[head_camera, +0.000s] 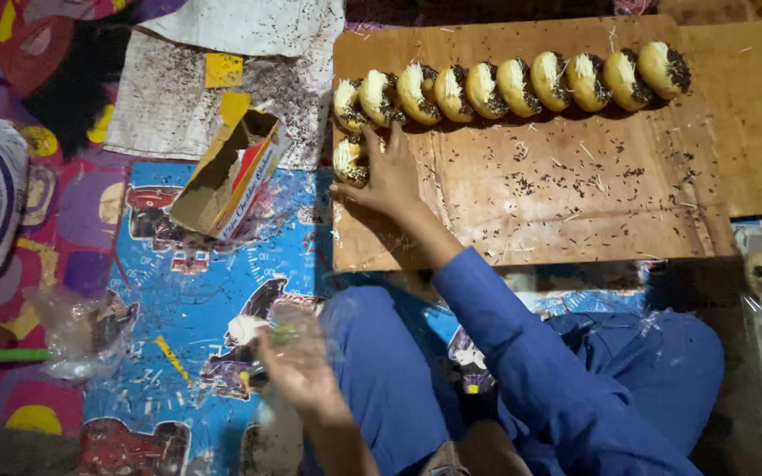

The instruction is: The person sits on the floor and repeatedly picks up doughnuts from a wooden board, places them into small plastic bags, and arranges the filled bags into a white plastic crate.

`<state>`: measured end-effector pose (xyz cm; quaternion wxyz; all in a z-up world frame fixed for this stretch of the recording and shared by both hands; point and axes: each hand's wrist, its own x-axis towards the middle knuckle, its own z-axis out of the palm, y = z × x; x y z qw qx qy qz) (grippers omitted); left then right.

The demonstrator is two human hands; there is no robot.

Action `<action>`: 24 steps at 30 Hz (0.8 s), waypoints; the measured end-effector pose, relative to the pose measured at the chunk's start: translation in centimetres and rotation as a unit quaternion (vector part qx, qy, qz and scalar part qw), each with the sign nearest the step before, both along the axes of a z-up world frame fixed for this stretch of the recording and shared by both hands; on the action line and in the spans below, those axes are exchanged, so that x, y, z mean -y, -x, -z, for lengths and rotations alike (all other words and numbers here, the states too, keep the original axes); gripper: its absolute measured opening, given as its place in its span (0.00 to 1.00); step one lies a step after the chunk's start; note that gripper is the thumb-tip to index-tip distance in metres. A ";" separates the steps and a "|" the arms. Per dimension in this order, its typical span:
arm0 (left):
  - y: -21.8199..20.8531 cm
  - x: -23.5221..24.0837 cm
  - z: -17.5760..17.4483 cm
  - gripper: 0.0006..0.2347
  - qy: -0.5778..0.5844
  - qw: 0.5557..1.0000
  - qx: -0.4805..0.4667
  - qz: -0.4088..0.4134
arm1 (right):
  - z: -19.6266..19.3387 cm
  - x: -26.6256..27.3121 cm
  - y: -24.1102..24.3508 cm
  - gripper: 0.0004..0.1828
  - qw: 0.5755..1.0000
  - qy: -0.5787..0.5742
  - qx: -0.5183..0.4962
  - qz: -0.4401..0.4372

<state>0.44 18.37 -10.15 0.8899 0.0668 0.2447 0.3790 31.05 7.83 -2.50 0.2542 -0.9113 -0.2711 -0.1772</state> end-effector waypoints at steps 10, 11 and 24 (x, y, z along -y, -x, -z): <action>1.7 1.7 -0.4 0.14 0.025 0.999 -0.023 0.036 | -1.4 24.5 0.2 0.58 0.983 -0.014 -0.120 -0.140; 1.4 2.3 -0.4 0.15 0.049 0.998 0.000 0.049 | -1.4 27.3 0.7 0.60 0.990 0.002 -0.104 -0.094; -7.6 9.2 -2.9 0.21 0.245 0.959 0.093 0.112 | 0.0 24.7 5.4 0.57 0.978 -0.175 -0.102 0.054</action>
